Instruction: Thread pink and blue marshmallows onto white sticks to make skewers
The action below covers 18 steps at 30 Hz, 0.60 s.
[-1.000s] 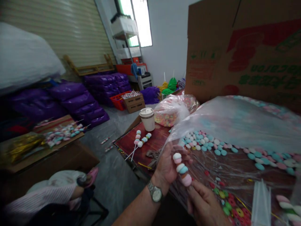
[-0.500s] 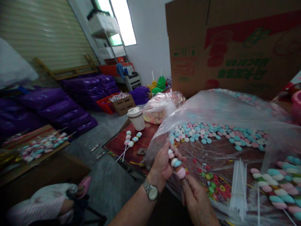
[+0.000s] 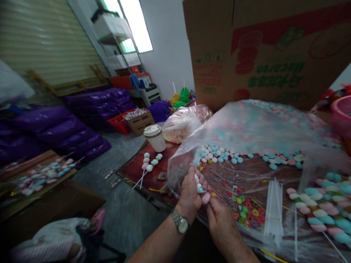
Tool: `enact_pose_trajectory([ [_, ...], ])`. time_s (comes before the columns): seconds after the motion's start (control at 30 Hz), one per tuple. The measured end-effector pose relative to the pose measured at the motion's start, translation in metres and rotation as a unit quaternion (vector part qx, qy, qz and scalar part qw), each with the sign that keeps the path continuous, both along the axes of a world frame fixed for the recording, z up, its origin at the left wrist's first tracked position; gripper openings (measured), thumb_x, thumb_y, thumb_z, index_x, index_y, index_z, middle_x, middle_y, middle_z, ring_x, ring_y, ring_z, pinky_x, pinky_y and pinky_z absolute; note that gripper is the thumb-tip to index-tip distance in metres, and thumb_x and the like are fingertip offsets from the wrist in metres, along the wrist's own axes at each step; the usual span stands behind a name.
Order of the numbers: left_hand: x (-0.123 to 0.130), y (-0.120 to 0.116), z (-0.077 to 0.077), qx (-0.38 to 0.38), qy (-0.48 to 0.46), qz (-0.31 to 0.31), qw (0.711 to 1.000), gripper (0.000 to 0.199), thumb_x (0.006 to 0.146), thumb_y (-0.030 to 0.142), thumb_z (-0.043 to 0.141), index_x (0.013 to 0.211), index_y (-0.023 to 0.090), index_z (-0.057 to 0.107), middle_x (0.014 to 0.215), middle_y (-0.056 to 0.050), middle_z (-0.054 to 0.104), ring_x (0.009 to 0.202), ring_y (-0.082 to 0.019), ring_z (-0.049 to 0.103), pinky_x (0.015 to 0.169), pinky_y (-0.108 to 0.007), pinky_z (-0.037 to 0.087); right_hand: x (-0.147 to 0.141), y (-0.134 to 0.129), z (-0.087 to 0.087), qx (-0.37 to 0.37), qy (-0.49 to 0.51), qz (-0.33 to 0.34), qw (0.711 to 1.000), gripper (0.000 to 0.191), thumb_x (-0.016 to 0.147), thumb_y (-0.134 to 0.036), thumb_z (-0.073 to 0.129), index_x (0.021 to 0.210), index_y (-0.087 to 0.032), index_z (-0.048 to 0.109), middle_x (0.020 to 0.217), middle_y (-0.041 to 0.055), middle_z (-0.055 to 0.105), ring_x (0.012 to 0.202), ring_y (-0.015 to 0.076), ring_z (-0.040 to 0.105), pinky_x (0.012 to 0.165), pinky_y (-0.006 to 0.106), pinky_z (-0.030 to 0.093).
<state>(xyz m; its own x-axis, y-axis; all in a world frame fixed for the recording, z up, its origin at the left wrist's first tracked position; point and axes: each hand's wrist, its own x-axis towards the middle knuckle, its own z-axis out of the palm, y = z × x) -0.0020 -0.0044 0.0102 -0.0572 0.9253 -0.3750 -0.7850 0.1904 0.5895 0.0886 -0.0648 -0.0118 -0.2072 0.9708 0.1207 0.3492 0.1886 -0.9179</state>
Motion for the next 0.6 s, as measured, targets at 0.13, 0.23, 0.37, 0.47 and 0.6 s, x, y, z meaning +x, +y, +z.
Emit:
enact_pose_trajectory([
  [0.13, -0.015, 0.002, -0.001, 0.002, -0.025, -0.044, 0.999, 0.048, 0.074, 0.064, 0.044, 0.087, 0.018, 0.047, 0.062, -0.001, 0.057, 0.046, -0.014, 0.056, 0.043, -0.024, 0.042, 0.005, 0.003, 0.001, -0.084, 0.043, 0.032, 0.995, 0.037, 0.084, -0.048, 0.04, 0.078, -0.018, 0.06, 0.057, -0.0003, 0.056, 0.049, 0.0124, 0.049, 0.048, 0.021, 0.04],
  [0.23, -0.021, 0.001, 0.001, 0.032, -0.055, -0.075, 0.995, 0.05, 0.075, 0.063, 0.042, 0.099, 0.02, 0.046, 0.08, -0.007, 0.061, 0.061, -0.017, 0.06, 0.052, -0.029, 0.047, 0.011, 0.001, 0.003, -0.191, 0.085, 0.044, 0.977, 0.042, 0.081, -0.055, 0.039, 0.063, -0.018, 0.05, 0.042, -0.0066, 0.039, 0.035, 0.0071, 0.032, 0.034, 0.018, 0.024],
  [0.37, -0.008, -0.003, 0.004, 0.067, -0.03, -0.106, 0.992, 0.039, 0.075, 0.054, 0.052, 0.092, 0.019, 0.049, 0.072, -0.002, 0.058, 0.058, -0.015, 0.058, 0.053, -0.029, 0.048, 0.016, -0.002, 0.006, -0.212, 0.12, 0.016, 0.97, 0.042, 0.082, -0.054, 0.039, 0.058, -0.019, 0.043, 0.041, -0.0085, 0.034, 0.033, 0.0058, 0.026, 0.033, 0.018, 0.021],
  [0.47, 0.008, -0.002, 0.009, 0.048, 0.048, -0.111, 0.991, 0.033, 0.074, 0.046, 0.057, 0.089, 0.017, 0.05, 0.066, -0.001, 0.057, 0.051, -0.013, 0.055, 0.045, -0.024, 0.044, 0.021, -0.003, 0.009, -0.109, 0.1, -0.021, 0.989, 0.039, 0.085, -0.045, 0.038, 0.06, -0.018, 0.048, 0.046, -0.0055, 0.042, 0.042, 0.0079, 0.039, 0.042, 0.018, 0.03],
  [0.6, 0.032, 0.007, 0.018, 0.033, 0.088, -0.095, 0.991, 0.028, 0.073, 0.043, 0.059, 0.075, 0.018, 0.046, 0.051, 0.006, 0.045, 0.04, -0.008, 0.045, 0.04, -0.02, 0.039, 0.03, -0.001, 0.014, -0.017, 0.071, -0.085, 0.994, 0.03, 0.087, -0.033, 0.038, 0.07, -0.018, 0.057, 0.06, -0.0012, 0.055, 0.059, 0.0123, 0.053, 0.055, 0.02, 0.038],
])
